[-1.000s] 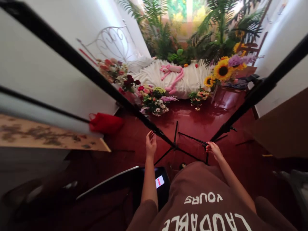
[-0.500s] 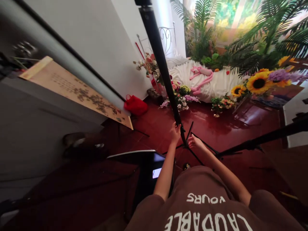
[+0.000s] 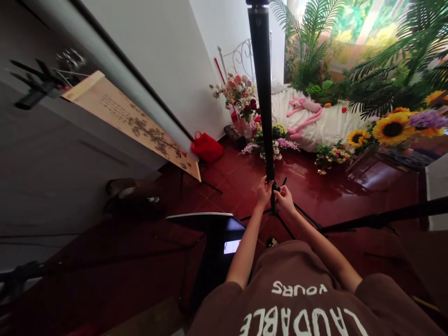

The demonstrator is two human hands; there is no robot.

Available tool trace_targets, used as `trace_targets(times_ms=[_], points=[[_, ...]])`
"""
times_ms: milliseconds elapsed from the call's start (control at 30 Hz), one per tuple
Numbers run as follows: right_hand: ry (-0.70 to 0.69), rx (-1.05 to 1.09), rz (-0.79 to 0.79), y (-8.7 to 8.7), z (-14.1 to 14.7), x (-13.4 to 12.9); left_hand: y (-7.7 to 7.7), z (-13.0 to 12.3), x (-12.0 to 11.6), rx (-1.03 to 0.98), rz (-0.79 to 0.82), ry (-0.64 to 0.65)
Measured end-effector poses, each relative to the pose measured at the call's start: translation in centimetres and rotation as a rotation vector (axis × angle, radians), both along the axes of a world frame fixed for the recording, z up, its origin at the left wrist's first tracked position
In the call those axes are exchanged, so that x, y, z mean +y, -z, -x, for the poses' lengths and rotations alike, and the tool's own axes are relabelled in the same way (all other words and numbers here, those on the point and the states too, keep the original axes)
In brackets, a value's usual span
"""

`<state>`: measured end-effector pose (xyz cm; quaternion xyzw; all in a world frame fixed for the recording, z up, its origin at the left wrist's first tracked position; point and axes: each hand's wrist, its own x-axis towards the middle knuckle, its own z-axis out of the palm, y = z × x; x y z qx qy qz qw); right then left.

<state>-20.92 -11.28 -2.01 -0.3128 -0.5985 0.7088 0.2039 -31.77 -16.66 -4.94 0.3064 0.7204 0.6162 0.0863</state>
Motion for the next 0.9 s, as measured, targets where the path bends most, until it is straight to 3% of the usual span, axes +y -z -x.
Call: trace_targets(times_ms=[133,300,467,733,900], points=[[-0.042,-0.098,-0.490,-1.1,-0.6,1.3,-0.5,0.0,-0.2,0.002,-0.001,0.017],[-0.120,-0.165,-0.695,-2.3,-1.3,1.9,-1.3,0.2,-0.3,0.091,0.046,0.021],[-0.026,-0.159,-0.666,-2.2,-1.7,1.2,-3.6,0.2,0.1,0.188,0.005,-0.030],[0.103,-0.090,-0.458,-2.1,-1.6,0.3,-9.8,0.0,1.4,0.090,-0.194,-0.005],[0.115,-0.082,-0.389,-1.7,-1.4,0.2,-12.0,0.4,1.6,0.146,-0.267,-0.019]])
